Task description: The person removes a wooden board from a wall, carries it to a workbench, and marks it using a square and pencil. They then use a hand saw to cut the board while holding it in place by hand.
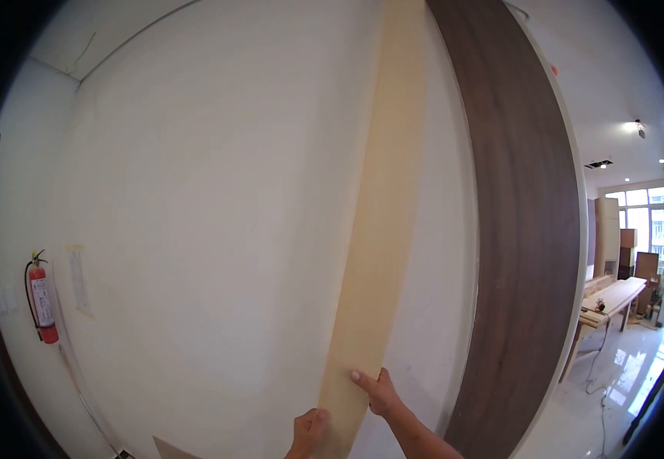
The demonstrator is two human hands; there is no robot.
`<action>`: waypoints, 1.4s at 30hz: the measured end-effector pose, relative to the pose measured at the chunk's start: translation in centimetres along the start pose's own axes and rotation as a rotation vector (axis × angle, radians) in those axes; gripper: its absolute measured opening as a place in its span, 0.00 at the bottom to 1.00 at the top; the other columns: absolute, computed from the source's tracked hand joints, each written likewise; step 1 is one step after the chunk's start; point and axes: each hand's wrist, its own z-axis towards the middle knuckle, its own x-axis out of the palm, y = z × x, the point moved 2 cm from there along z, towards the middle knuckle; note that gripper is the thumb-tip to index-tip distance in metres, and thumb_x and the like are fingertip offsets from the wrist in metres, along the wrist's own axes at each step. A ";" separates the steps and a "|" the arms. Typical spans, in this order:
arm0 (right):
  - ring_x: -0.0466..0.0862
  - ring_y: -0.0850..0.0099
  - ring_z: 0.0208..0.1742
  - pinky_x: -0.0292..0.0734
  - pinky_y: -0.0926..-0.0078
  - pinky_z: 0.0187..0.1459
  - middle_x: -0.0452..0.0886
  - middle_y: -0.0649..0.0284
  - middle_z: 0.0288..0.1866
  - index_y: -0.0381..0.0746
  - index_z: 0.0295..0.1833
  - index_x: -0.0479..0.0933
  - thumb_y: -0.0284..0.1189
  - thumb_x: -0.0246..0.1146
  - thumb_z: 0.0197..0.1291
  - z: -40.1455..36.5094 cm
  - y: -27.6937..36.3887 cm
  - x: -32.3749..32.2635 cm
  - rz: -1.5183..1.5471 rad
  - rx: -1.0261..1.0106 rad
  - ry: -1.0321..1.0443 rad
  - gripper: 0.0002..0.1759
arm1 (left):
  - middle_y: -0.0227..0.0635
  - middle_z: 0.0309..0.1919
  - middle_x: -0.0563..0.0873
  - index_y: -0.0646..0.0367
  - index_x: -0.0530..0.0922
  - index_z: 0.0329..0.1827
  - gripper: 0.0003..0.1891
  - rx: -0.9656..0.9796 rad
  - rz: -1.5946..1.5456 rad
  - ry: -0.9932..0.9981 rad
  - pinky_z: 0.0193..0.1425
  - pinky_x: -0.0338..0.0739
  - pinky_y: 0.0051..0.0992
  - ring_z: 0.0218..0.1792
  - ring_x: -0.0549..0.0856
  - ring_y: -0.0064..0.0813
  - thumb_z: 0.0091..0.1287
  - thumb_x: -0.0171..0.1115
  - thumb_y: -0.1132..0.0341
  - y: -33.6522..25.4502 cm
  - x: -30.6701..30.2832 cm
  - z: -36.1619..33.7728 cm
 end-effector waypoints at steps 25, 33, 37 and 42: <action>0.78 0.44 0.72 0.79 0.46 0.68 0.73 0.36 0.72 0.31 0.79 0.62 0.57 0.72 0.62 -22.8 10.7 -5.6 0.056 -0.401 -0.159 0.53 | 0.36 0.41 0.88 0.58 0.85 0.61 0.27 -0.294 -0.046 0.750 0.43 0.81 0.34 0.41 0.86 0.31 0.73 0.69 0.44 5.7 13.5 -13.8; 0.80 0.44 0.67 0.81 0.51 0.61 0.74 0.35 0.70 0.30 0.78 0.64 0.55 0.65 0.69 -26.9 14.6 -7.5 0.040 -0.476 -0.340 0.46 | 0.27 0.36 0.87 0.60 0.86 0.48 0.14 -0.317 0.054 0.970 0.46 0.79 0.26 0.39 0.81 0.17 0.74 0.69 0.56 11.8 15.0 -17.4; 0.78 0.39 0.70 0.80 0.47 0.64 0.72 0.35 0.73 0.33 0.79 0.64 0.53 0.57 0.73 -32.3 13.8 -8.7 -0.182 -0.368 -0.531 0.41 | 0.26 0.38 0.88 0.63 0.85 0.49 0.15 -0.405 -0.131 1.002 0.46 0.78 0.25 0.40 0.81 0.17 0.75 0.67 0.58 9.0 16.1 -16.4; 0.79 0.50 0.72 0.80 0.52 0.66 0.72 0.38 0.75 0.31 0.80 0.62 0.52 0.63 0.72 -26.7 16.4 -4.1 -0.109 -0.537 -0.455 0.45 | 0.27 0.40 0.87 0.65 0.84 0.53 0.24 -0.338 -0.257 1.096 0.49 0.76 0.23 0.42 0.80 0.17 0.79 0.62 0.48 7.2 15.3 -14.1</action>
